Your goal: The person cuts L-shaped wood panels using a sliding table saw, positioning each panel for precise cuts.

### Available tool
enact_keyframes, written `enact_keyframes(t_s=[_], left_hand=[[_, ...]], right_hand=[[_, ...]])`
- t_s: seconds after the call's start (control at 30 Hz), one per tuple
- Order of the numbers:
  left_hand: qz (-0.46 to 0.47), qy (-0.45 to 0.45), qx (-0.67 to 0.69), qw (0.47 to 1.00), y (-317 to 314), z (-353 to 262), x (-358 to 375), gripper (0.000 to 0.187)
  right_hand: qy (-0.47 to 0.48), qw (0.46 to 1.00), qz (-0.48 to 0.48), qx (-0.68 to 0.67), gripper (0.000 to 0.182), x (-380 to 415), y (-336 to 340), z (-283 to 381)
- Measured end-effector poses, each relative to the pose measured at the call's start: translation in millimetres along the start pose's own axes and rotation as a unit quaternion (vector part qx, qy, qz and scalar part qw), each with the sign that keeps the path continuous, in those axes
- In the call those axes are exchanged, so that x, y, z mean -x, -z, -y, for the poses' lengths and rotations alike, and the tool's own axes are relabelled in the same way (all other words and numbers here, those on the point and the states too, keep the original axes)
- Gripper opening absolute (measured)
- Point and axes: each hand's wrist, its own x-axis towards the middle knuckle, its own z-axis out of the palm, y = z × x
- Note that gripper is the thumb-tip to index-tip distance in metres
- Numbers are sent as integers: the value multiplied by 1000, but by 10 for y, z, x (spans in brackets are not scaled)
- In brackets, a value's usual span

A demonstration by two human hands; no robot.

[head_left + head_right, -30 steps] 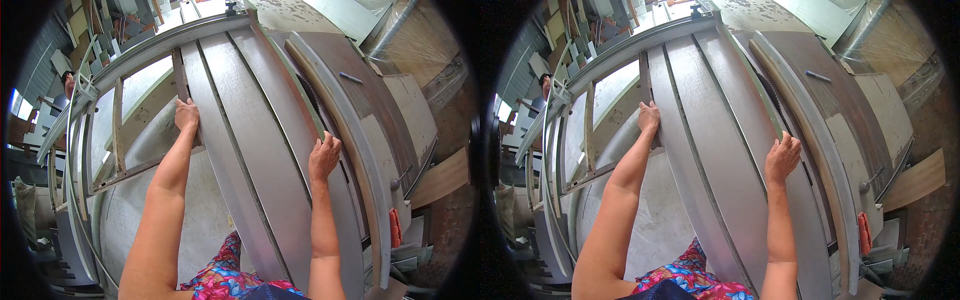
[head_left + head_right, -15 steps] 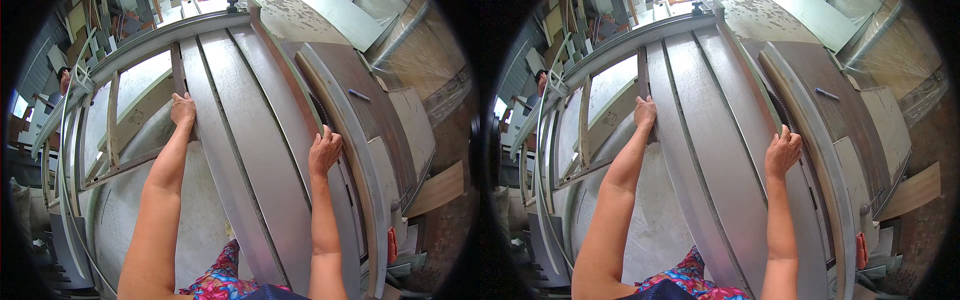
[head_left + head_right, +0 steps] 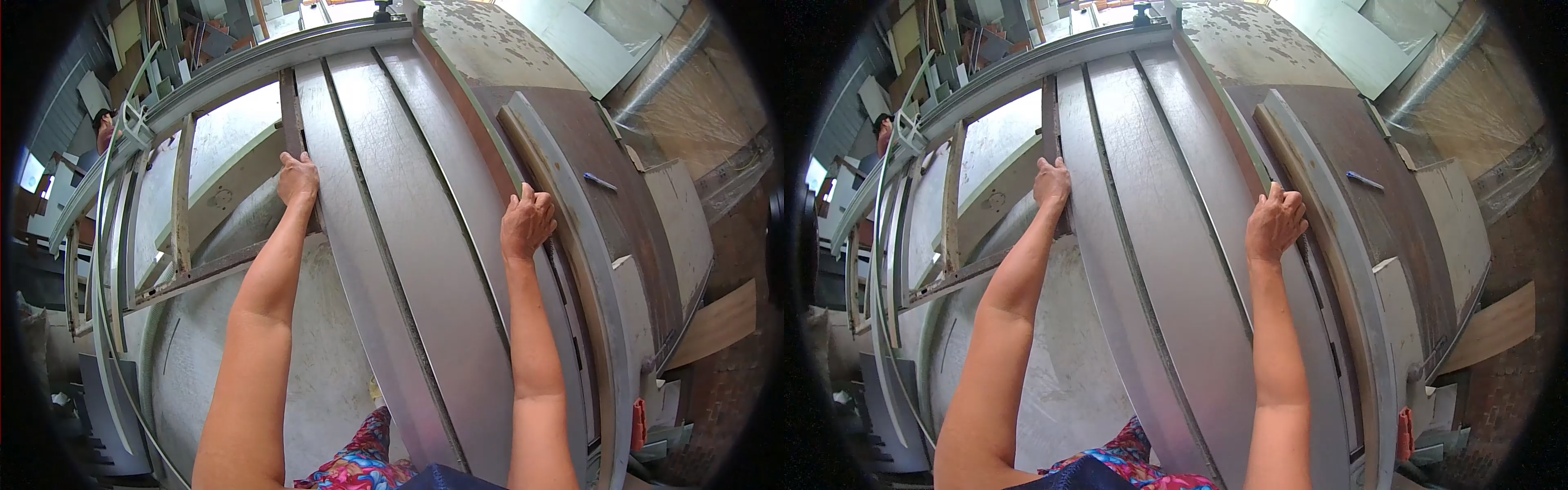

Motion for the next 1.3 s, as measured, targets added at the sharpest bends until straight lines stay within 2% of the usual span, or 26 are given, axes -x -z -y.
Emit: enact_keyframes(t_s=[0.33,0.83,1.03,1.23,1.3], left_hand=[[6,2,7,1000,-22,-67,-247,43],[-8,7,11,1000,-73,-83,-386,44],[-10,3,16,1000,-30,-111,-366,44],[-8,1,21,1000,-40,-102,-390,44],[-10,0,23,1000,-45,-102,-385,44]], right_hand=[[17,1000,-22,-6,24,-365,-277,279],[26,999,17,-31,28,-842,-538,482],[26,984,157,-77,36,-1125,-500,480],[-5,964,129,-234,43,-1253,-726,347],[-63,889,217,-399,34,-1370,-571,315]])
